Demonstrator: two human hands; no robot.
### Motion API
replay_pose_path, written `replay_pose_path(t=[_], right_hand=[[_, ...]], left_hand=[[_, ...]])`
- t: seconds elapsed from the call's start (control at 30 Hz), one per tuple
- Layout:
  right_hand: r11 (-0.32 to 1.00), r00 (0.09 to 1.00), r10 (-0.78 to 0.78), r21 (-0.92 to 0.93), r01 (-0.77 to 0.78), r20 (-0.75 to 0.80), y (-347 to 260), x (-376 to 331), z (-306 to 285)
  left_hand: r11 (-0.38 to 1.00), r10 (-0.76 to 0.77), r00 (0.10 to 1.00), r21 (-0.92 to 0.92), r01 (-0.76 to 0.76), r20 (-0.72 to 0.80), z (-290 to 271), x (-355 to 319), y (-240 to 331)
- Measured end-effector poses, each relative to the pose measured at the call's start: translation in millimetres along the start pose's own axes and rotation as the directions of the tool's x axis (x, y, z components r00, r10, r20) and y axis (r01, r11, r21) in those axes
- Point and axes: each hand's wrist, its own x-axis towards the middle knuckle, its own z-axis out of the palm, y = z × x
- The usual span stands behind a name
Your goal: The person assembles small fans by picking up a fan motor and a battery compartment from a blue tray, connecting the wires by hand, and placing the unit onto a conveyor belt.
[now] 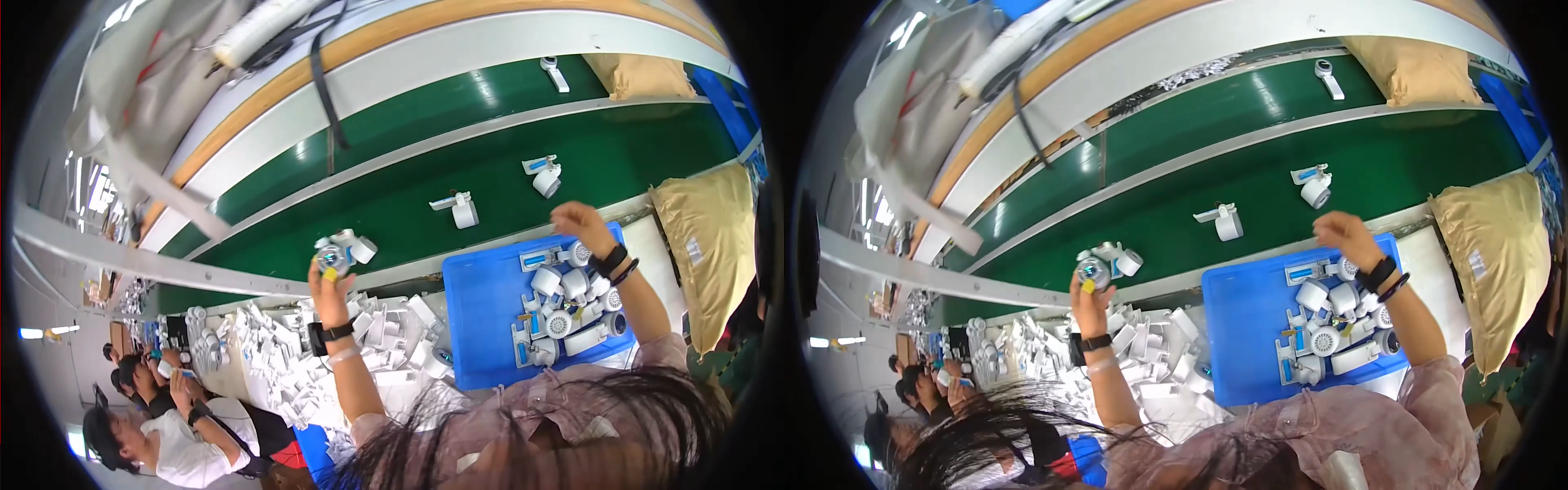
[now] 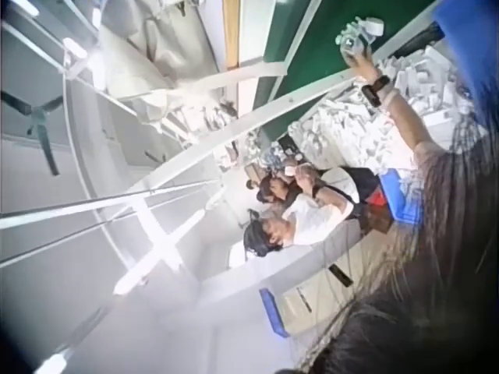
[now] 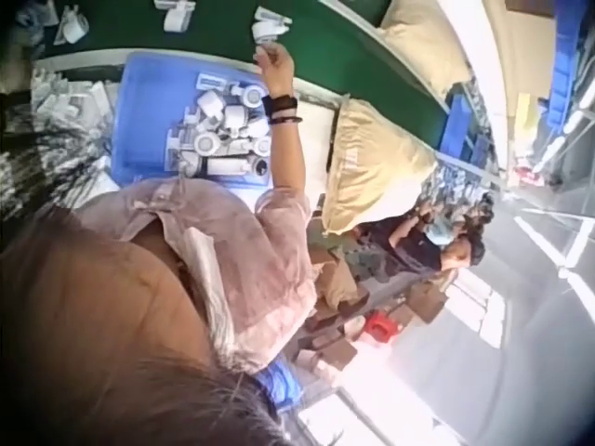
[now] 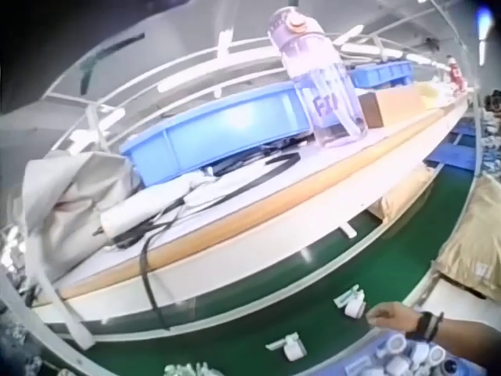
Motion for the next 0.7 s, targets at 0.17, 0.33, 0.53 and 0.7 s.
replay_pose_path(t=[0.17, 0.33, 0.53, 0.7], right_hand=[[0.971, 0.947, -0.037, 0.234, -0.041, 0.318, -20.4, -45.5, 89.6], [0.943, 0.905, -0.029, 0.311, -0.116, 0.424, -33.2, -85.2, 133.4], [0.859, 0.900, 0.139, 0.403, -0.317, 0.412, -44.1, -135.8, 117.8], [0.949, 0.927, 0.063, 0.265, -0.170, 0.369, -47.5, -160.8, 102.8]], left_hand=[[0.991, -0.068, 0.973, -0.101, 0.092, 0.221, 81.4, -124.1, 50.9], [0.998, -0.059, 0.941, 0.020, 0.055, 0.333, 140.0, -214.8, 28.4], [0.759, 0.259, 0.865, 0.463, -0.457, 0.430, 171.3, -283.9, -1.1], [0.483, 0.316, 0.712, 0.540, -0.689, 0.626, 175.7, -315.5, 3.8]])
